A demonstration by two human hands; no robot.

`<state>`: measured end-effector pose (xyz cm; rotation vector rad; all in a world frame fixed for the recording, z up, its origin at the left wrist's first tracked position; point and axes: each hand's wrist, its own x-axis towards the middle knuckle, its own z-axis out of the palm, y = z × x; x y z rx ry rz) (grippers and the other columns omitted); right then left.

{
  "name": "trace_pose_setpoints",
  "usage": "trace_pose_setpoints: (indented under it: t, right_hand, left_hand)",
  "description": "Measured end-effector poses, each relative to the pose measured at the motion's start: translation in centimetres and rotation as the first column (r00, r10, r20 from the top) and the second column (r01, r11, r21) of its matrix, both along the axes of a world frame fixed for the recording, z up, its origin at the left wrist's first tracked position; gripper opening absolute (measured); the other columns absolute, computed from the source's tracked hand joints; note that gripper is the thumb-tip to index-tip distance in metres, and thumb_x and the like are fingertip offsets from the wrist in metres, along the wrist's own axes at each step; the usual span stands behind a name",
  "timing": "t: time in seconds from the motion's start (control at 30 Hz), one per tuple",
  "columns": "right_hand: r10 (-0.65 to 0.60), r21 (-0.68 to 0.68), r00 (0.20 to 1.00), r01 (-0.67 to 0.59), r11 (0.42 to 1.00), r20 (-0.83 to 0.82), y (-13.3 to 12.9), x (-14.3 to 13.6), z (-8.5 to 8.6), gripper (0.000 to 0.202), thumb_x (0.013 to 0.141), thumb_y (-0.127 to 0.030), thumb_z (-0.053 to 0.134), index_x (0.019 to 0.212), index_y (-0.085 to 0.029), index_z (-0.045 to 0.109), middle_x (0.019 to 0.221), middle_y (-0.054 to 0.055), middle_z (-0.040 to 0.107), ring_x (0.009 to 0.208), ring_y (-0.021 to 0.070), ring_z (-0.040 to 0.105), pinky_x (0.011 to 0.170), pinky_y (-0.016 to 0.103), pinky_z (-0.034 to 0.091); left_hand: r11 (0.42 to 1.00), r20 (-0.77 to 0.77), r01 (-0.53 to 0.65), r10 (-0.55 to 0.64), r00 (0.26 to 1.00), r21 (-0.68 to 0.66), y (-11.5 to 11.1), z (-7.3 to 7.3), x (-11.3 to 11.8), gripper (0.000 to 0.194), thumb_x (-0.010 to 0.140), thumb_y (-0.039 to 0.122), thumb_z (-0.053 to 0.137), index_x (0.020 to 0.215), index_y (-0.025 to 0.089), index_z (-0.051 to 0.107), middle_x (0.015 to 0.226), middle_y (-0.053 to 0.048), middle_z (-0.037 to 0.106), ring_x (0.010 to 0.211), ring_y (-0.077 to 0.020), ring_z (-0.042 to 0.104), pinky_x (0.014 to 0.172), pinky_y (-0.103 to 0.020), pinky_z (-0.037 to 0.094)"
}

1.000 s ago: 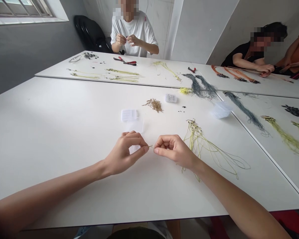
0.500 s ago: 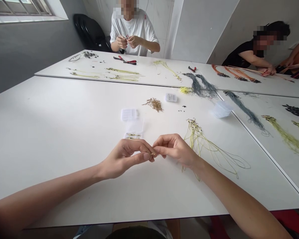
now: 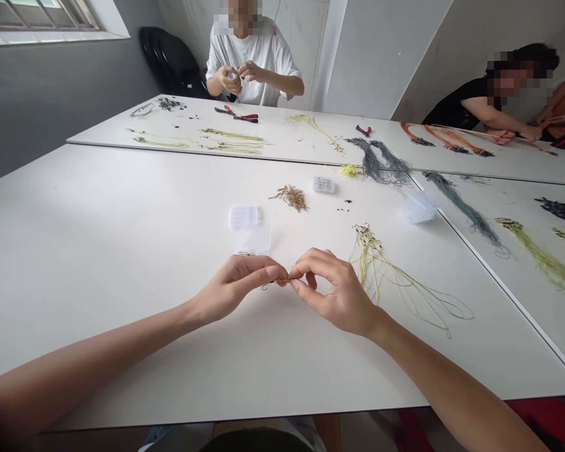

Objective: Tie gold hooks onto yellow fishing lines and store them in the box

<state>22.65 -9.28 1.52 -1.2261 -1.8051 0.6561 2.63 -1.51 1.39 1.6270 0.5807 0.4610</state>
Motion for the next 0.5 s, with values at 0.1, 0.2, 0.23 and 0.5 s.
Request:
trace_pose_setpoints:
  t: [0.1, 0.2, 0.23, 0.5]
  right_hand:
    - [-0.040, -0.029, 0.999, 0.040, 0.999, -0.004, 0.10, 0.19, 0.04, 0.012, 0.085, -0.010, 0.058, 0.084, -0.022, 0.063, 0.082, 0.001, 0.062, 0.069, 0.0140, 0.052, 0.077, 0.036, 0.045]
    - [-0.057, -0.064, 0.998, 0.056, 0.996, -0.022, 0.08, 0.20, 0.04, 0.012, 0.085, -0.011, 0.058, 0.082, -0.022, 0.062, 0.080, 0.000, 0.059, 0.069, 0.0139, 0.052, 0.076, 0.034, 0.044]
    - [-0.060, -0.075, 0.998, 0.058, 0.996, -0.030, 0.06, 0.20, 0.01, 0.012, 0.085, -0.011, 0.058, 0.082, -0.022, 0.062, 0.080, 0.000, 0.058, 0.070, 0.0139, 0.051, 0.076, 0.034, 0.044]
    - [-0.021, -0.205, 1.000, 0.018, 0.979, -0.011, -0.03, 0.30, 0.54, 0.009, 0.084, -0.013, 0.058, 0.082, -0.022, 0.061, 0.085, 0.000, 0.059, 0.074, 0.0142, 0.054, 0.078, 0.032, 0.045]
  left_hand:
    - [1.000, -0.001, -0.022, 0.022, 1.000, -0.016, 0.47, -0.05, -0.02, 0.029, 0.091, 0.040, 0.054, 0.097, 0.015, 0.067, 0.097, -0.007, 0.068, 0.095, -0.0204, 0.062, 0.088, -0.036, 0.047]
    - [0.998, -0.007, -0.044, 0.044, 0.999, 0.044, 0.78, -0.06, -0.03, 0.024, 0.087, 0.035, 0.061, 0.100, 0.015, 0.066, 0.099, -0.007, 0.068, 0.093, -0.0188, 0.062, 0.088, -0.034, 0.047]
    - [0.996, -0.006, -0.048, 0.049, 0.999, 0.072, 0.82, -0.05, -0.03, 0.023, 0.086, 0.034, 0.062, 0.099, 0.015, 0.066, 0.099, -0.006, 0.068, 0.092, -0.0180, 0.062, 0.088, -0.034, 0.047]
    - [0.942, -0.025, -0.005, 0.014, 1.000, 0.336, 0.42, -0.07, -0.02, 0.010, 0.088, 0.020, 0.056, 0.095, 0.018, 0.064, 0.092, -0.001, 0.067, 0.086, -0.0134, 0.060, 0.081, -0.028, 0.048]
